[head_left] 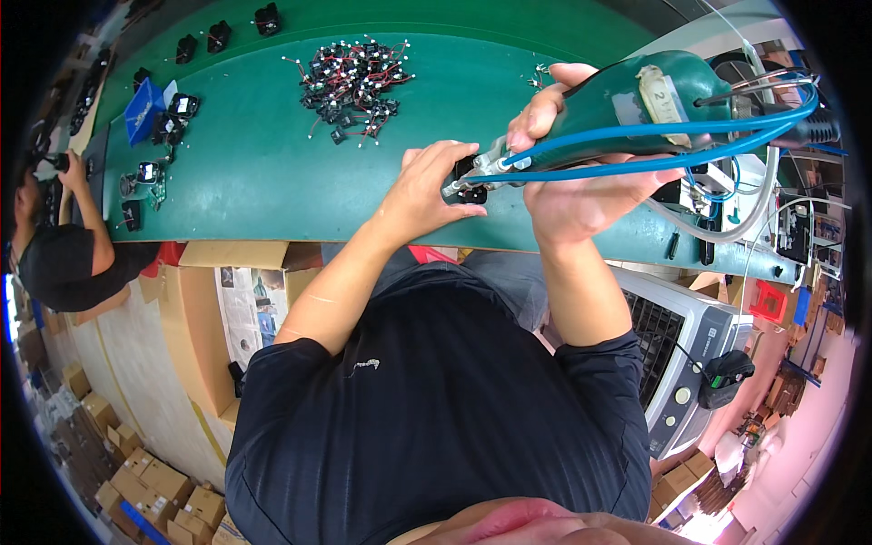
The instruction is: The person assembles small electronic components using a handheld electric screwdriver.
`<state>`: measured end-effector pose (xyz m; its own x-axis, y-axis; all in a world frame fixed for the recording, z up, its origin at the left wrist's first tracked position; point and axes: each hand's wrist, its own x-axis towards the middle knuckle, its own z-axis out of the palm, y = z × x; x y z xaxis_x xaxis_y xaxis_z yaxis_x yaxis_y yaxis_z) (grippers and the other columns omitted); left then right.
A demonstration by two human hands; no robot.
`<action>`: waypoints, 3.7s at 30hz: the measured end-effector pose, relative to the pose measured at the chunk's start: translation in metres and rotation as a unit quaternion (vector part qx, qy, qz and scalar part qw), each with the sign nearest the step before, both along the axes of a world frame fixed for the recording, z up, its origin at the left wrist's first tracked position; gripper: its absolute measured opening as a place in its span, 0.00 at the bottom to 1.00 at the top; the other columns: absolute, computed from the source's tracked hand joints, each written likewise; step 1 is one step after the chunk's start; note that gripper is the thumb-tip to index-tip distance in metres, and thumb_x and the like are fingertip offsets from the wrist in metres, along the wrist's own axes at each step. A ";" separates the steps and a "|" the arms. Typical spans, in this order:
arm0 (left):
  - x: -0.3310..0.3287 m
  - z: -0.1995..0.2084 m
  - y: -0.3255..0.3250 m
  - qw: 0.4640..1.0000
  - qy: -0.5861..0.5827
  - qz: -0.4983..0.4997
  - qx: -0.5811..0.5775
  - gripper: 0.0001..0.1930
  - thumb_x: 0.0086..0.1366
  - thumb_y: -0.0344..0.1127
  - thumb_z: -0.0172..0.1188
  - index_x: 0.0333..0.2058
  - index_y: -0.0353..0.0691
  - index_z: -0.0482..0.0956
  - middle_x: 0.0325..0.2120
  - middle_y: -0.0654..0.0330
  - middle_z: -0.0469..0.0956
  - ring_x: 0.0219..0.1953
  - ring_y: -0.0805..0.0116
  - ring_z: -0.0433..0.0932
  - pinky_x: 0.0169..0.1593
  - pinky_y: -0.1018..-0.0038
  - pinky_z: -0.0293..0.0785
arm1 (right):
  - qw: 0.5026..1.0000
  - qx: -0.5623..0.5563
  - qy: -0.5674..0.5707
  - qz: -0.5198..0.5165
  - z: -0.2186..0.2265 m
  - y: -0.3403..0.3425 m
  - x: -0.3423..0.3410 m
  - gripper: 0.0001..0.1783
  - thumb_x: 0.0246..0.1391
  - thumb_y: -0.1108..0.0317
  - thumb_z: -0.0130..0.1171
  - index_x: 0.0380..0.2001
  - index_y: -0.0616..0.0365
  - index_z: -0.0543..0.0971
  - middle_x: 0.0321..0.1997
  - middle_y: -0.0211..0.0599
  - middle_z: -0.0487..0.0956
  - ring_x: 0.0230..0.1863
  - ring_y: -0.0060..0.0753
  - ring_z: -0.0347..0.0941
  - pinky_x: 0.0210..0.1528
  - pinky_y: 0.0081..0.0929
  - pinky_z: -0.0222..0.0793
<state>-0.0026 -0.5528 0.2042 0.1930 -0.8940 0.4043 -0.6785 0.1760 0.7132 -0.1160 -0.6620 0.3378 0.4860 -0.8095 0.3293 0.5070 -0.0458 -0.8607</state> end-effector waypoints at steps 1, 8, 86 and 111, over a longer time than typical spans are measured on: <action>0.000 0.000 0.000 1.000 0.000 -0.001 0.004 0.46 0.42 0.49 0.82 0.60 0.43 0.73 0.53 0.56 0.78 0.57 0.56 0.77 0.57 0.62 0.65 | 1.000 0.000 0.000 0.000 0.000 0.000 -0.001 0.71 0.42 0.05 0.32 0.57 0.70 0.69 0.31 0.39 0.78 0.27 0.31 0.75 0.27 0.24 0.72; 0.000 -0.001 0.000 1.000 0.007 0.000 0.008 0.47 0.41 0.49 0.82 0.61 0.43 0.73 0.52 0.55 0.79 0.57 0.55 0.77 0.57 0.62 0.66 | 1.000 0.011 -0.028 0.000 -0.006 0.006 0.004 0.66 0.45 0.08 0.39 0.53 0.71 0.72 0.32 0.37 0.76 0.28 0.26 0.72 0.28 0.22 0.68; 0.027 -0.056 0.419 0.722 0.573 0.376 -0.096 0.30 0.64 0.25 0.64 0.64 0.35 0.66 0.58 0.47 0.75 0.50 0.62 0.81 0.53 0.67 0.80 | 0.869 -0.327 0.364 -0.075 -0.133 0.021 -0.045 0.09 0.50 0.82 0.64 0.36 0.58 0.83 0.48 0.41 0.84 0.51 0.45 0.80 0.55 0.36 0.75; 0.025 0.012 -0.003 0.992 -0.105 -0.045 0.060 0.58 0.37 0.47 0.82 0.69 0.47 0.63 0.67 0.50 0.64 0.66 0.48 0.67 0.66 0.55 0.61 | 0.837 -0.341 0.414 -0.105 -0.125 0.023 -0.099 0.09 0.48 0.78 0.71 0.35 0.59 0.85 0.45 0.39 0.85 0.44 0.45 0.82 0.48 0.38 0.78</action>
<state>0.0226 -0.5554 0.2162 0.0330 -0.9480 0.3166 -0.7991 0.1653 0.5781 -0.2148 -0.6386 0.2132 0.6464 -0.6670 0.3706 -0.3322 -0.6832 -0.6503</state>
